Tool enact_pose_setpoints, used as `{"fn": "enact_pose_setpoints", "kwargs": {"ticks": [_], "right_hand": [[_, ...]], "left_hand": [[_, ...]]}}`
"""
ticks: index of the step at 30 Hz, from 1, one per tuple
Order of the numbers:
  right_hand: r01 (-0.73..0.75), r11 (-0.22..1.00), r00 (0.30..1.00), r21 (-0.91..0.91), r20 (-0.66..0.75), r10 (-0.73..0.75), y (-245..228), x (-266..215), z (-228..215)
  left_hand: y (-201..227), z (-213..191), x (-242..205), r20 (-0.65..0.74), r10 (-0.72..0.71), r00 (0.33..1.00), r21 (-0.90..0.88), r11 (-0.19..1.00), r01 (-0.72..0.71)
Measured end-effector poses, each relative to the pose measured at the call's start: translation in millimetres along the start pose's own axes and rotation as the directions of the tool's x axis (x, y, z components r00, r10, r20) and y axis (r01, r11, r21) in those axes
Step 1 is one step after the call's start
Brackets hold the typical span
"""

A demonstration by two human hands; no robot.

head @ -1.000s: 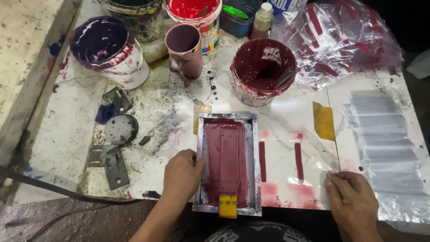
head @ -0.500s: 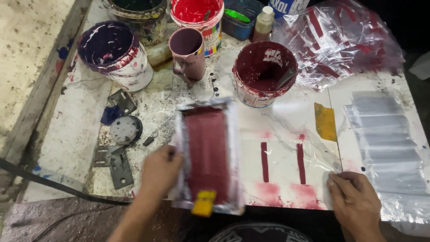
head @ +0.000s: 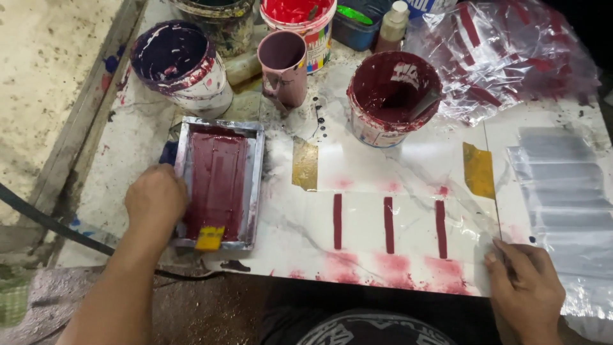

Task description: The person stirs a dark red liquid in a container using a stick, then pours it into a rectangular tray. They use a yellow squeegee to spread the liquid evenly across the tray's surface, repeatedly smoothing it out.

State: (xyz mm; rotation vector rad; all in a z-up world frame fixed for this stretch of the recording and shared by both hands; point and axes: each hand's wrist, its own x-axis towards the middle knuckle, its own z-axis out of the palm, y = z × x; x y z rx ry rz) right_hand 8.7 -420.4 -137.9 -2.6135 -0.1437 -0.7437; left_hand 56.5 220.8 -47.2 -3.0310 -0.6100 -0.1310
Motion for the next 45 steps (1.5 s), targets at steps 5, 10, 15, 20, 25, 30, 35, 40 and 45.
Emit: {"fn": "enact_pose_setpoints", "kwargs": {"ticks": [5, 10, 15, 20, 25, 30, 35, 40, 45], "right_hand": [[-0.02, 0.999, 1.0, -0.04, 0.001, 0.02, 0, 1, 3], [-0.022, 0.997, 1.0, -0.069, -0.002, 0.022, -2, 2, 3], [-0.065, 0.991, 0.998, -0.118, 0.019, 0.067, 7, -2, 7], [-0.148, 0.979, 0.985, -0.138, 0.07, 0.158, -7, 11, 1], [-0.485, 0.843, 0.748, -0.232, 0.389, 0.537, -34, 42, -9], [-0.217, 0.95, 0.948, -0.225, 0.183, 0.259, -2, 19, 15], [-0.198, 0.96, 0.951, -0.2, 0.199, 0.238, 0, 21, 17], [-0.257, 0.948, 0.914, -0.19, 0.272, 0.302, -6, 26, 13], [-0.236, 0.958, 0.934, -0.16, 0.234, 0.269, -2, 21, 16]], "left_hand": [[25, -26, 3, 0.198, -0.148, 0.969, 0.005, 0.989, 0.15], [21, -14, 2, 0.15, -0.141, 0.979, -0.007, 0.99, 0.144], [37, -34, -5, 0.165, -0.212, 0.963, 0.01, 0.977, 0.213], [106, -74, -59, 0.059, -0.151, 0.987, -0.053, 0.987, 0.154], [176, -2, -128, -0.11, 0.13, 0.985, -0.324, 0.932, -0.16], [206, 56, -139, -0.172, 0.076, 0.982, -0.312, 0.941, -0.128], [215, 42, -132, 0.085, 0.081, 0.993, -0.329, 0.943, -0.048], [224, 32, -126, 0.234, 0.083, 0.969, -0.356, 0.934, 0.006], [225, 30, -125, 0.251, 0.085, 0.964, -0.431, 0.902, 0.033]]}}
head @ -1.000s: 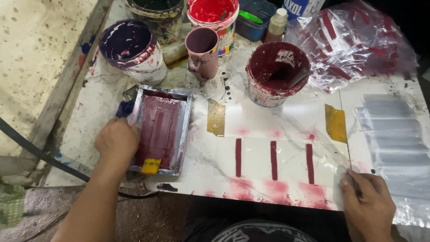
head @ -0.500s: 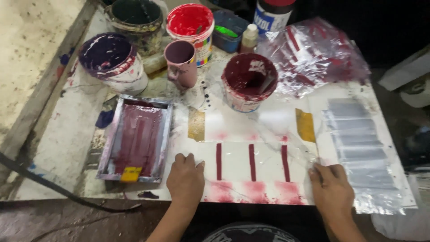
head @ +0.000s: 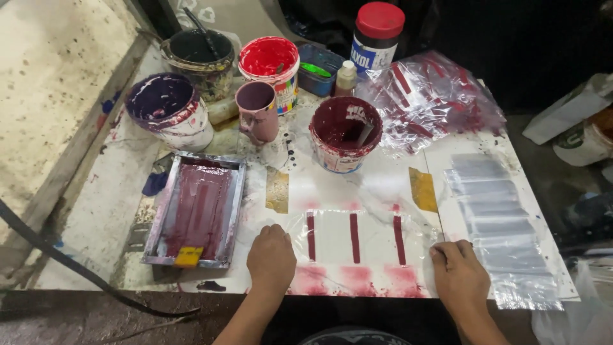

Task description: The person stirs a dark red liquid in a container using a stick, then pours it into a rectangular tray. They use a yellow squeegee to spread the liquid evenly across the tray's surface, repeatedly smoothing it out.

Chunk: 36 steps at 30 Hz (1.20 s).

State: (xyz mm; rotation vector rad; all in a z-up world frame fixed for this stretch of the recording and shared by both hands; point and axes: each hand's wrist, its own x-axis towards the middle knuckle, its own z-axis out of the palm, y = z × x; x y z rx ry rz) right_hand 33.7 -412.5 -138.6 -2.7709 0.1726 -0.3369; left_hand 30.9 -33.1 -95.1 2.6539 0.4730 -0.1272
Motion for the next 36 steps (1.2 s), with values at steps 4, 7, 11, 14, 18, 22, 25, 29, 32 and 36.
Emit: {"fn": "enact_pose_setpoints", "kwargs": {"ticks": [4, 7, 11, 14, 18, 22, 25, 29, 32, 36], "right_hand": [[-0.019, 0.999, 0.999, -0.037, 0.038, 0.021, 0, 0, 0], [-0.012, 0.999, 1.0, -0.036, 0.027, 0.013, 1, 0, 2], [-0.015, 0.998, 1.0, -0.063, 0.009, 0.016, 5, 0, 5], [-0.009, 0.999, 1.0, -0.05, -0.012, 0.009, 5, 1, 6], [0.028, 0.998, 0.998, -0.061, -0.062, -0.031, 8, 0, 10], [0.003, 1.0, 0.999, -0.027, -0.039, -0.004, 0, 2, 3], [-0.146, 0.989, 0.983, -0.011, 0.111, 0.146, -15, 6, -18], [-0.16, 0.952, 0.987, 0.261, 0.064, 0.148, -16, 7, -45], [-0.068, 0.956, 0.993, 0.285, -0.075, 0.093, 0, 25, -65], [0.07, 0.964, 0.979, 0.255, -0.201, -0.018, 3, 69, -124]], "left_hand": [[10, -16, 2, -0.01, -0.087, 0.996, -0.244, 0.966, 0.082], [10, -10, 12, 0.025, -0.057, 0.998, -0.134, 0.989, 0.06], [-2, 20, 21, -0.133, 0.08, 0.988, 0.014, 0.997, -0.078], [-9, 34, 25, -0.189, 0.137, 0.972, 0.036, 0.991, -0.133], [-6, 32, 25, -0.172, 0.088, 0.981, 0.027, 0.996, -0.085], [-5, 24, 24, -0.11, 0.046, 0.993, -0.003, 0.999, -0.047], [-6, 20, 16, -0.13, 0.09, 0.987, -0.018, 0.996, -0.093], [2, 13, 2, -0.249, 0.224, 0.942, 0.019, 0.974, -0.226], [35, -30, -14, -0.264, 0.281, 0.923, 0.037, 0.959, -0.281], [97, -90, -23, -0.412, 0.53, 0.742, 0.198, 0.846, -0.494]]}}
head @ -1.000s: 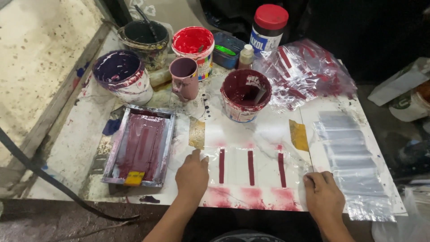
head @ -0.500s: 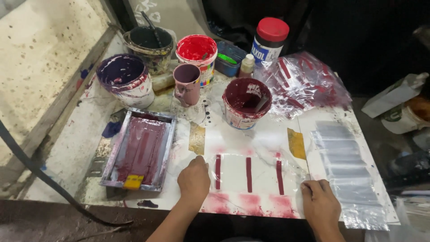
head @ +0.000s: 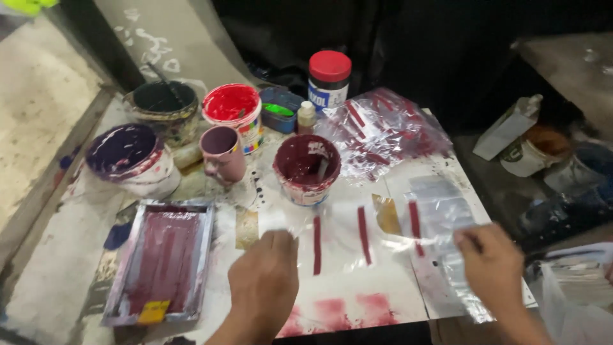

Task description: The person stirs a dark red liquid in a container using a stick, then pours it into a rectangular tray. They use a yellow squeegee to spread the liquid evenly across the tray's surface, repeatedly smoothing it out.

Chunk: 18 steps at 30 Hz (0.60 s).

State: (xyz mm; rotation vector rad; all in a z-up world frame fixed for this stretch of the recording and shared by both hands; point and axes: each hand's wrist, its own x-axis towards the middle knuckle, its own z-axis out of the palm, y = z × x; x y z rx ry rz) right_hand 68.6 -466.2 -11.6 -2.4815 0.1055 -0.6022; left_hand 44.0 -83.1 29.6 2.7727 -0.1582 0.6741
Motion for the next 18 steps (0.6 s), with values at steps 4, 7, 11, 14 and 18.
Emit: {"fn": "enact_pose_setpoints", "kwargs": {"ticks": [4, 7, 11, 14, 18], "right_hand": [[-0.226, 0.965, 0.968, -0.131, 0.081, 0.238, -37, 78, -39], [-0.1, 0.972, 0.991, -0.213, 0.068, 0.117, -24, 134, -40], [-0.296, 0.94, 0.933, -0.168, 0.161, 0.322, -26, 197, -23], [-0.248, 0.962, 0.948, -0.114, 0.176, 0.266, 2, 239, 4], [-0.214, 0.973, 0.959, -0.092, 0.17, 0.227, 29, 290, 38]], "left_hand": [[41, -30, 92, 0.152, 0.013, 0.988, -0.021, 1.0, -0.01], [58, -10, 158, 0.033, 0.09, 0.995, 0.12, 0.988, -0.093], [66, 27, 225, 0.349, -0.042, 0.936, 0.179, 0.984, -0.023], [61, 66, 260, 0.339, -0.031, 0.94, 0.242, 0.969, -0.056], [59, 97, 308, 0.416, -0.088, 0.905, 0.26, 0.965, -0.026]]}}
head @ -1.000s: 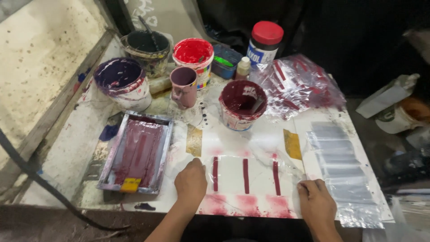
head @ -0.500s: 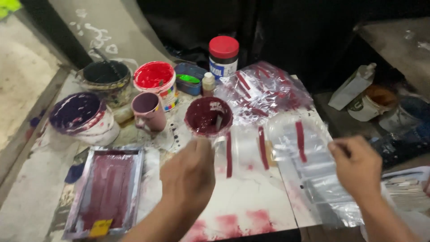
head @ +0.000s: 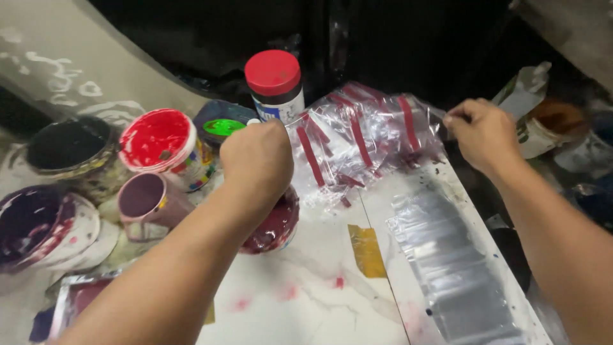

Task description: The person stirs a dark red liquid in a container using a stick, then pours it into a rectangular tray. They use a yellow squeegee to spread the liquid evenly across the tray's surface, repeatedly smoothing it out.

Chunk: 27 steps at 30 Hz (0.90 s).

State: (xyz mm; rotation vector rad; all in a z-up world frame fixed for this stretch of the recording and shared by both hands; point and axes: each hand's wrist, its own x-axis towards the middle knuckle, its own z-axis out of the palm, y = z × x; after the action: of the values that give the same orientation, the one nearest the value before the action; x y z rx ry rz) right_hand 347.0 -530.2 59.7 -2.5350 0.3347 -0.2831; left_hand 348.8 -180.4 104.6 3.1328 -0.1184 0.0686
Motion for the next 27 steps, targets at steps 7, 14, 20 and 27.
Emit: {"fn": "enact_pose_setpoints", "kwargs": {"ticks": [7, 14, 20, 27], "right_hand": [[0.233, 0.97, 0.969, -0.068, -0.068, -0.238, 10, 86, 39], [0.275, 0.952, 0.959, -0.136, -0.031, -0.281, 3, 140, 75], [0.269, 0.948, 0.963, -0.169, 0.025, -0.268, 1, 159, 109], [0.115, 0.993, 0.992, 0.025, 0.046, -0.116, -26, 126, 95]], "left_hand": [[7, 3, 57, 0.043, -0.03, 0.999, -0.01, 0.999, 0.03], [0, 24, 76, 0.17, -0.089, 0.981, 0.053, 0.995, 0.082], [-3, 30, 81, 0.254, -0.142, 0.957, 0.088, 0.989, 0.123], [-5, 29, 78, 0.26, -0.163, 0.952, 0.109, 0.984, 0.139]]}}
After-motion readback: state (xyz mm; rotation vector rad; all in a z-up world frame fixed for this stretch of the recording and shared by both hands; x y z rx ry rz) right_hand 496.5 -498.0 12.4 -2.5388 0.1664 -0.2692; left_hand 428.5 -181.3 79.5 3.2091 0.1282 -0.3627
